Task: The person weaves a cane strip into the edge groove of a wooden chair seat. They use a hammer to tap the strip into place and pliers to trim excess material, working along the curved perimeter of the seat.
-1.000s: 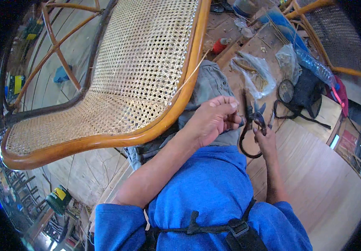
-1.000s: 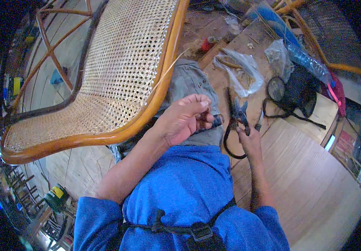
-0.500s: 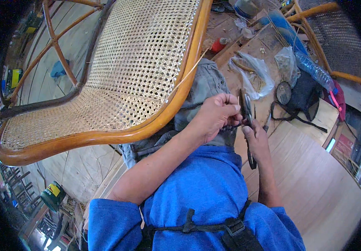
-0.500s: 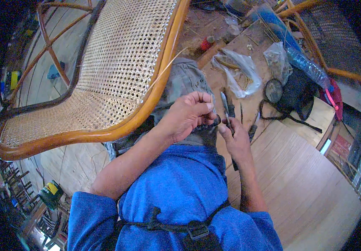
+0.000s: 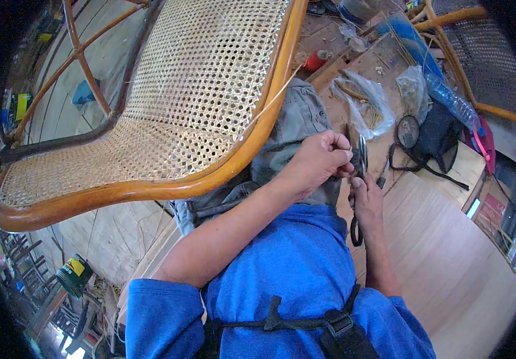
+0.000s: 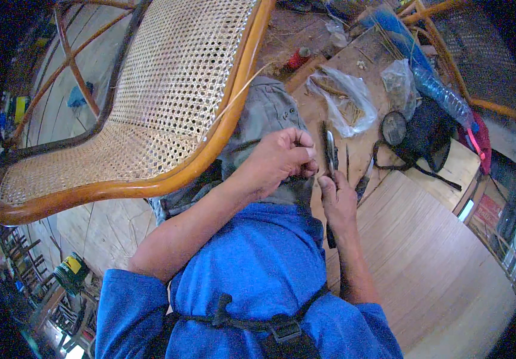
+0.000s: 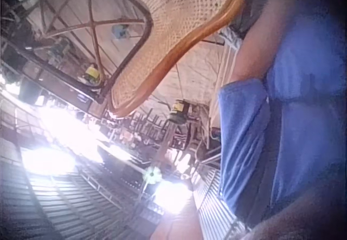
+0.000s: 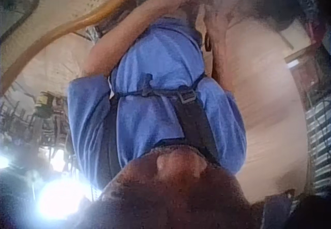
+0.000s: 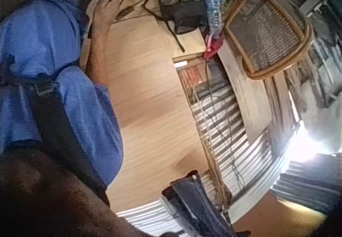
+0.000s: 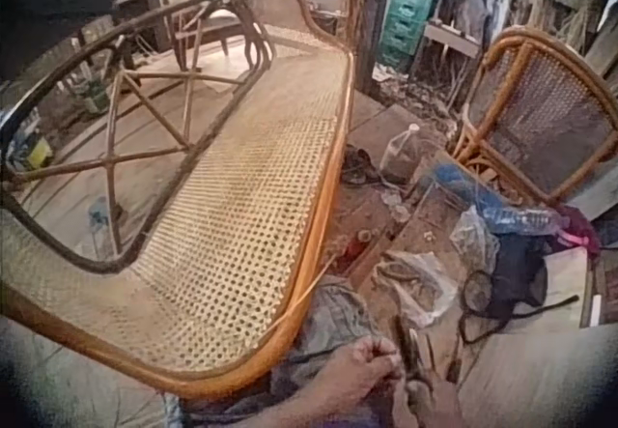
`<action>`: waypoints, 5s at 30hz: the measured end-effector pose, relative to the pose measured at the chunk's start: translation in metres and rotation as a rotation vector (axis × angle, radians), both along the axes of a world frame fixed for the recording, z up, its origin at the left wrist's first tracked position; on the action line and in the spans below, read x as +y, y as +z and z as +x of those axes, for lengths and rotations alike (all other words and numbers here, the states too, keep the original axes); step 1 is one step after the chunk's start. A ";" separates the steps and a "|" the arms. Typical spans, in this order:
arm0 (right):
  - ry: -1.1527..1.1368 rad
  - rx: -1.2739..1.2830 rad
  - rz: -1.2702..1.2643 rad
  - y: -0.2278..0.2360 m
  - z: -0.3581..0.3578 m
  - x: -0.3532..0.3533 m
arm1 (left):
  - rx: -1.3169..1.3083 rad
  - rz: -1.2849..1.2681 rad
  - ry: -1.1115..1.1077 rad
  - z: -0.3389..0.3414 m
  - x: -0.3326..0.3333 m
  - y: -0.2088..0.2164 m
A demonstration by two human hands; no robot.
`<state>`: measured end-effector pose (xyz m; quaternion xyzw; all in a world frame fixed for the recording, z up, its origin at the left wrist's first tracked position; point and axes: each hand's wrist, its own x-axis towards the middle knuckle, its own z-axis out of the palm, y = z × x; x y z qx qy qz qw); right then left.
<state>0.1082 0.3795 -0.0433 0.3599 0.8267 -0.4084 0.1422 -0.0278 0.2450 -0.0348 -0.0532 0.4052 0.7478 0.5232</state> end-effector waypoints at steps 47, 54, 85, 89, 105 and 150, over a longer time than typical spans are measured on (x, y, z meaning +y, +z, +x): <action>-0.570 0.618 -1.032 0.042 -0.040 -0.030 | 0.961 -0.207 -0.101 -0.001 -0.032 0.016; -0.556 0.322 -1.274 0.044 -0.035 -0.026 | 1.313 -0.296 -0.189 -0.012 -0.042 0.014; -0.275 0.463 -1.051 0.041 -0.094 -0.052 | 1.001 -0.570 -0.039 -0.031 -0.090 0.030; -0.194 0.462 -1.032 0.045 -0.093 -0.052 | 1.026 -0.656 0.030 -0.047 -0.090 0.031; 0.579 0.521 -0.181 0.047 -0.135 -0.101 | 1.413 -0.709 -0.704 -0.134 -0.076 0.001; 0.811 0.484 0.189 0.018 -0.160 -0.116 | 1.310 -0.590 -0.602 -0.158 -0.075 -0.032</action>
